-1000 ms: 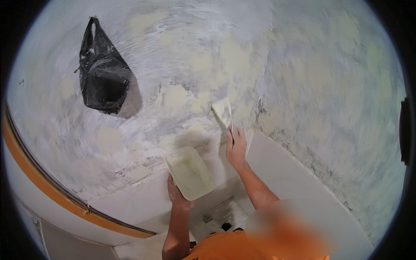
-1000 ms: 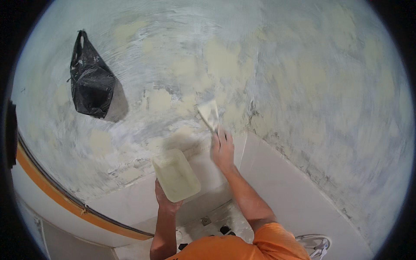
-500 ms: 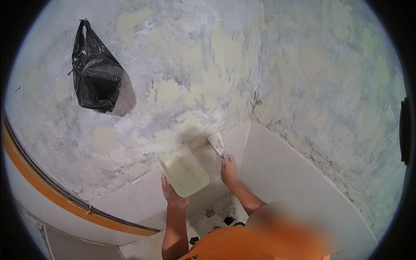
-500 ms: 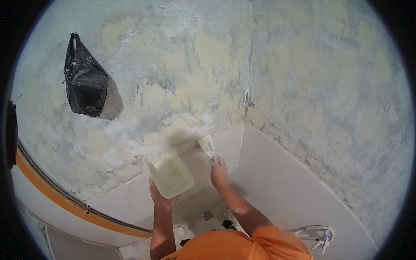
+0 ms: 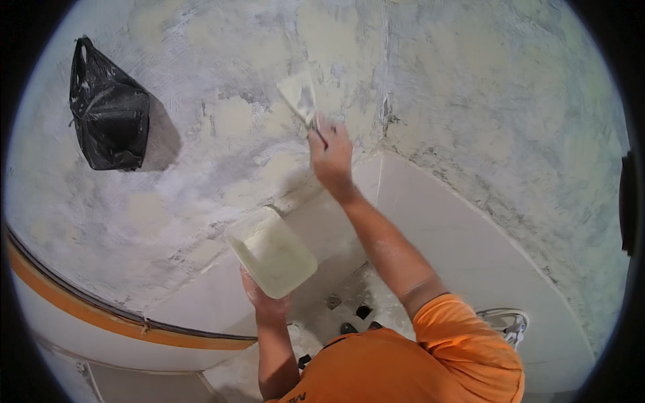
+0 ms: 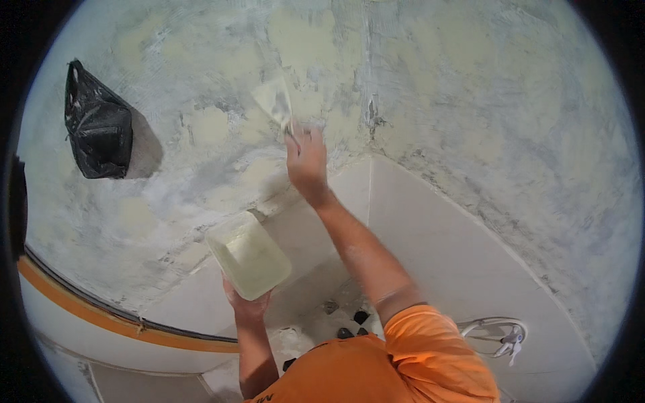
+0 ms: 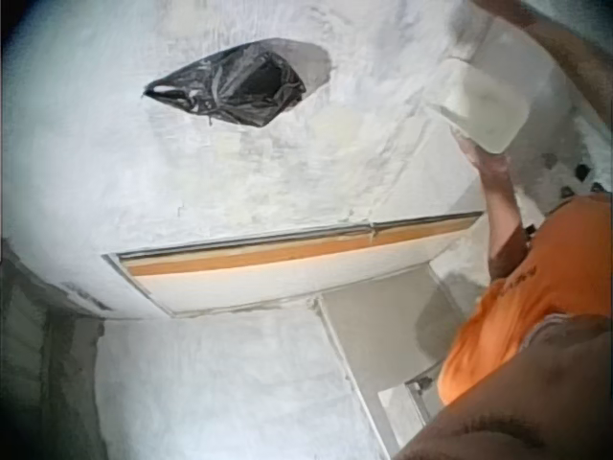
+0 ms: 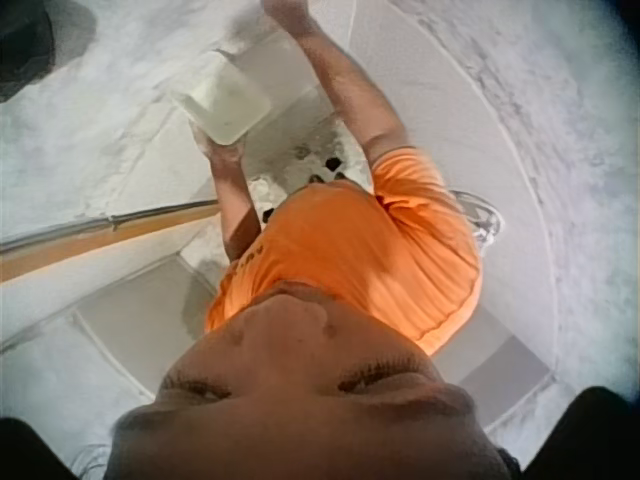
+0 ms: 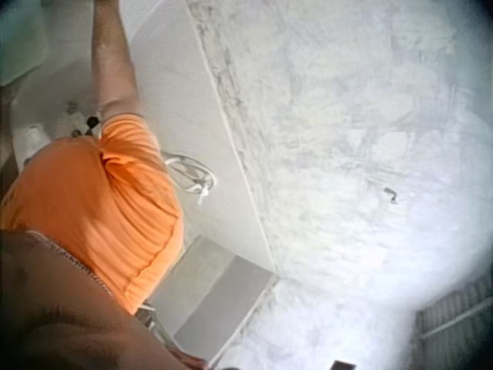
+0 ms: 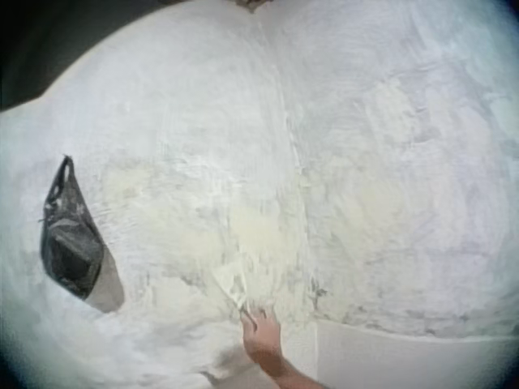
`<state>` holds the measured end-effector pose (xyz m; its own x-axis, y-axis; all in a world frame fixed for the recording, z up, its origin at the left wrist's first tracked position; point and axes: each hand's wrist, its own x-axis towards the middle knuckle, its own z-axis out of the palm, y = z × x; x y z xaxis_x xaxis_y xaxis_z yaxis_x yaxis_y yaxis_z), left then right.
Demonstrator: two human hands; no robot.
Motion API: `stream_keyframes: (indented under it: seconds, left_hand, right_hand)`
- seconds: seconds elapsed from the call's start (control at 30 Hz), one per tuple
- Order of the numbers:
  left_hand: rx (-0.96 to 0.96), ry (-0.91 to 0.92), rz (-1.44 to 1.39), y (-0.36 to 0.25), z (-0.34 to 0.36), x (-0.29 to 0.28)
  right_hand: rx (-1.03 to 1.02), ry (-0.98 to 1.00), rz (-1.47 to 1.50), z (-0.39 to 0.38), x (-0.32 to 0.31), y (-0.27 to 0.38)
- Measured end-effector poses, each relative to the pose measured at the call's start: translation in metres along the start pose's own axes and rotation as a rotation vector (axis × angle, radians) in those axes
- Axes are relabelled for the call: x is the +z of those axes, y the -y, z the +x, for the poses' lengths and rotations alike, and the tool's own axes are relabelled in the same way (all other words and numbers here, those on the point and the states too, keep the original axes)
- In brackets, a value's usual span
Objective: The person applies a patching compound to a wall using a putty knife, spreading and smoothing the material over damaged areas.
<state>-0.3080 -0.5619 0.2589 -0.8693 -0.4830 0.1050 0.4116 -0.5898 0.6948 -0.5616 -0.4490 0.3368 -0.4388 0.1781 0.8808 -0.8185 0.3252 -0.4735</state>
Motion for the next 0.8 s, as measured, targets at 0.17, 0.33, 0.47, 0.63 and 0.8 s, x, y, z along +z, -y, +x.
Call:
stream_keyframes:
  seconds: [0.17, 0.33, 0.47, 0.63, 0.8]
  left_hand:
    - [0.308, 0.141, 0.539, 0.013, 0.003, -0.022]
    - [-0.122, -0.15, -0.251, -0.005, 0.008, 0.008]
    - [0.073, 0.051, 0.099, 0.014, 0.016, -0.045]
    - [-0.085, -0.054, -0.224, 0.013, 0.007, -0.016]
    - [-0.13, -0.085, -0.289, 0.016, 0.012, -0.026]
  right_hand:
    - [0.076, 0.199, -0.165, -0.157, -0.029, -0.05]
    - [0.264, 0.118, -0.189, -0.181, -0.064, -0.059]
    - [0.337, 0.056, -0.095, -0.089, -0.054, -0.028]
    - [0.328, -0.029, -0.089, -0.062, -0.027, -0.049]
    - [0.457, 0.224, -0.187, -0.189, -0.046, -0.067]
